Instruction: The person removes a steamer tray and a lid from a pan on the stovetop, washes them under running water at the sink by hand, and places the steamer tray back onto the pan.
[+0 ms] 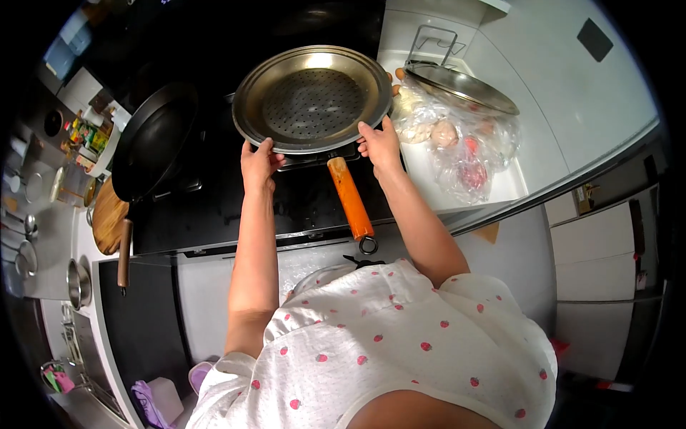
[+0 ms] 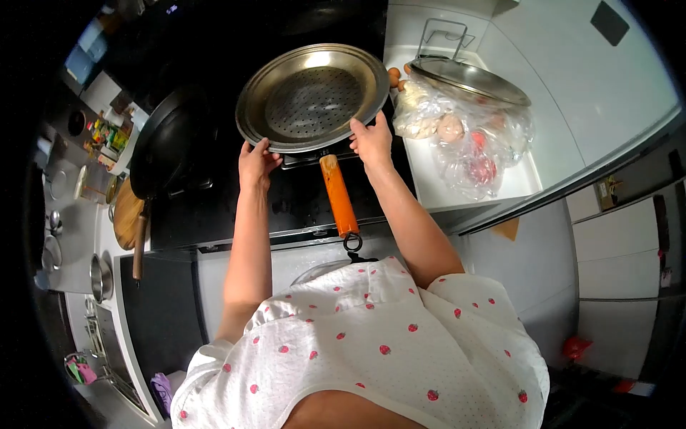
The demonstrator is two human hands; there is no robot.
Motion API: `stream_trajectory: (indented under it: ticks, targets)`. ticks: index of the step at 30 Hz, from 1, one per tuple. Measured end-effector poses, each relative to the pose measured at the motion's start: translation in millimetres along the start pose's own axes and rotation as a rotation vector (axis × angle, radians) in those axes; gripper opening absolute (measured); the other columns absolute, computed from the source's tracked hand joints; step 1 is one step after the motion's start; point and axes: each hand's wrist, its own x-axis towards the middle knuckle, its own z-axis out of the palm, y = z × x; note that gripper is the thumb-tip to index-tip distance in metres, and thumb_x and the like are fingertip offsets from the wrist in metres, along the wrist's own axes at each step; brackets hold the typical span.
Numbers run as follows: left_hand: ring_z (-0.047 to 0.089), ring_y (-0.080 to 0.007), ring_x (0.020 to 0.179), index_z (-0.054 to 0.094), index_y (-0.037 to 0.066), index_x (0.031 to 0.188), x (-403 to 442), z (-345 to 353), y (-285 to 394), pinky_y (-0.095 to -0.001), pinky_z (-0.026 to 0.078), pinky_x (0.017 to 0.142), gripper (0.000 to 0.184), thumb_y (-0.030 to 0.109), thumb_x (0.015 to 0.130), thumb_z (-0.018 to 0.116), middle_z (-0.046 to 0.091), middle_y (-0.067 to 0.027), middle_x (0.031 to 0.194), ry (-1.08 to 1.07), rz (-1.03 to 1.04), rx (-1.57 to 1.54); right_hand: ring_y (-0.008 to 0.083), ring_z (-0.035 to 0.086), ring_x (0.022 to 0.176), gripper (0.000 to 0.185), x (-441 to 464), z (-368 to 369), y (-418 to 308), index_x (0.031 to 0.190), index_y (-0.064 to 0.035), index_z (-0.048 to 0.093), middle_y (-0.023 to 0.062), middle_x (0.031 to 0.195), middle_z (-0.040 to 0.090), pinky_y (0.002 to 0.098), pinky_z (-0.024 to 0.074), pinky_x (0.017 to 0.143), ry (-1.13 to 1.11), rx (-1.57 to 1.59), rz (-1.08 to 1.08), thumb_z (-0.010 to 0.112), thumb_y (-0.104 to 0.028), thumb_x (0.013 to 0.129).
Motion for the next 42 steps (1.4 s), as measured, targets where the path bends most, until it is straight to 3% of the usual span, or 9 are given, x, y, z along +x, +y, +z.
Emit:
stream_trajectory:
  ticks: [7,8,14,22,24,28,32,37,42]
  targets:
    - [0.048,-0.0094,0.045,0.044,0.006,0.091,-1.8,9.6,-2.5,-0.0242,0.047,0.042,0.018,0.012,0.08,0.057,0.048,-0.0025,0.067,0.024,-0.01,0.098,0.0083,0.047,0.047,0.035,6.3,-0.4,6.2,0.111,-0.0047,0.041,0.0052,0.065,0.053,0.0205,0.0384,0.04,-0.03,-0.017,0.028,0.057,-0.015,0.081]
    - [0.05,-0.0108,0.05,0.045,0.007,0.086,-1.3,7.6,-1.9,-0.0287,0.05,0.049,0.016,0.013,0.08,0.058,0.047,-0.0015,0.067,0.008,-0.012,0.111,0.0083,0.047,0.046,0.037,6.7,-0.2,5.9,0.112,-0.005,0.04,0.005,0.065,0.053,0.0203,0.0383,0.04,-0.03,-0.03,0.047,0.058,-0.015,0.081]
    - [0.049,-0.0112,0.049,0.045,0.008,0.087,-1.7,8.2,0.6,-0.0319,0.051,0.053,0.013,0.014,0.081,0.055,0.046,-0.0013,0.066,0.013,-0.019,0.147,0.01,0.05,0.048,0.048,3.3,-0.5,7.1,0.121,-0.0042,0.035,0.0058,0.067,0.055,0.0225,0.0407,0.041,-0.006,-0.006,0.021,0.058,-0.016,0.081]
    - [0.055,-0.016,0.049,0.052,0.0,0.092,-39.4,19.4,-5.3,-0.0275,0.048,0.044,0.057,0.056,0.08,0.048,0.054,-0.0067,0.06,-0.125,-0.309,0.286,0.0127,0.054,0.05,0.044,-23.4,-8.8,19.3,0.104,0.0038,0.05,0.0064,0.068,0.057,0.025,0.0439,0.043,-0.148,-0.08,0.141,0.057,-0.033,0.081]
    - [0.056,-0.0165,0.055,0.054,0.0,0.096,-48.0,24.7,-9.4,-0.0267,0.049,0.052,0.061,0.059,0.078,0.048,0.057,-0.0082,0.067,-0.375,-0.389,0.361,0.0142,0.056,0.051,0.047,-30.7,-8.5,24.5,0.093,0.0042,0.055,0.0074,0.068,0.058,0.0247,0.0457,0.045,-0.291,-0.068,0.211,0.057,-0.041,0.08]
    - [0.056,-0.0168,0.079,0.054,0.001,0.103,-60.0,42.8,-21.4,-0.0299,0.044,0.073,0.065,0.06,0.078,0.048,0.059,-0.0095,0.087,-0.504,-0.326,0.398,0.0145,0.059,0.064,0.05,-43.0,-7.3,25.0,0.093,0.0032,0.056,0.0107,0.083,0.059,0.026,0.0486,0.05,-0.338,-0.04,0.143,0.058,-0.045,0.078]
    - [0.054,-0.0183,0.074,0.05,0.002,0.107,-44.8,43.9,-23.2,-0.0289,0.044,0.069,0.068,0.063,0.078,0.043,0.057,-0.0104,0.088,-0.334,-0.432,0.167,0.0107,0.056,0.075,0.038,-56.6,-14.8,14.2,0.104,-0.0034,0.053,0.0049,0.088,0.057,0.0242,0.0466,0.059,-0.511,0.073,0.293,0.054,-0.035,0.084]
    - [0.055,-0.0211,0.066,0.052,0.003,0.092,-27.7,37.8,-26.4,-0.031,0.047,0.062,0.058,0.059,0.081,0.041,0.056,-0.0109,0.078,-0.331,-0.482,0.159,0.0148,0.057,0.062,0.035,-86.7,-18.8,1.4,0.107,-0.0058,0.047,0.0086,0.079,0.059,0.0268,0.0472,0.056,-0.644,0.337,0.587,0.059,-0.026,0.081]
    - [0.06,-0.0226,0.065,0.055,0.001,0.09,-31.8,34.7,-10.6,-0.0309,0.048,0.06,0.062,0.059,0.084,0.035,0.06,-0.0134,0.075,-0.332,-0.463,0.277,0.0161,0.058,0.068,0.041,-80.8,-19.5,13.7,0.112,-0.0032,0.046,0.01,0.082,0.059,0.0285,0.0482,0.06,-0.617,0.364,0.546,0.06,-0.026,0.081]
